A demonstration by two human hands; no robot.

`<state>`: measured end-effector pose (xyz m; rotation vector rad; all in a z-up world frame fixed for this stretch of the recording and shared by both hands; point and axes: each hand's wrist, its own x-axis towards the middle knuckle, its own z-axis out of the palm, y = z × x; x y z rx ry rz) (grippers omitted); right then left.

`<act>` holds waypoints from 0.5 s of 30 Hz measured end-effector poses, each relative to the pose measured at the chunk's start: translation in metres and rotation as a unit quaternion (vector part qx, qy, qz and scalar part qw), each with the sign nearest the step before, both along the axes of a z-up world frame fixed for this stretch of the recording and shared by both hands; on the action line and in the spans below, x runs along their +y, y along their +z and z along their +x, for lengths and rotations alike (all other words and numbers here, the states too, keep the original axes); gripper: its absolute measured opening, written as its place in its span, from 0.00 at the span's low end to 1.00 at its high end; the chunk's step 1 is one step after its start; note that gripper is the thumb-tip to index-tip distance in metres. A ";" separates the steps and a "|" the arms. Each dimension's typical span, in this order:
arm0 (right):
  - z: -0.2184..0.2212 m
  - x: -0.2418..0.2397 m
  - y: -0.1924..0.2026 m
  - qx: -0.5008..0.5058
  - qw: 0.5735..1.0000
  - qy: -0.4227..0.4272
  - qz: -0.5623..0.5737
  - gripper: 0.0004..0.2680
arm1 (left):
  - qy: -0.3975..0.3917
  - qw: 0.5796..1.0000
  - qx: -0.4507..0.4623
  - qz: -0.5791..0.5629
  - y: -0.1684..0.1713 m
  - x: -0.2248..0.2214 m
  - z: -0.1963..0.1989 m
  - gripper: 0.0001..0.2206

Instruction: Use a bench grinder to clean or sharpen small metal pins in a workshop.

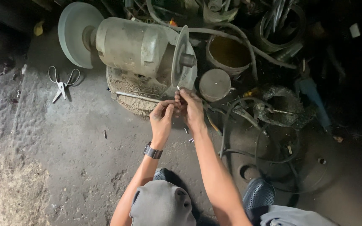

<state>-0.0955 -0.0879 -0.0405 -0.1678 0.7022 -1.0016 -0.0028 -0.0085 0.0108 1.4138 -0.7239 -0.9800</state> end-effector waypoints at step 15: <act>0.002 0.001 0.028 0.501 0.742 -0.095 -0.436 0.03 | 0.013 1.000 -0.008 0.012 -0.012 0.001 0.003 0.08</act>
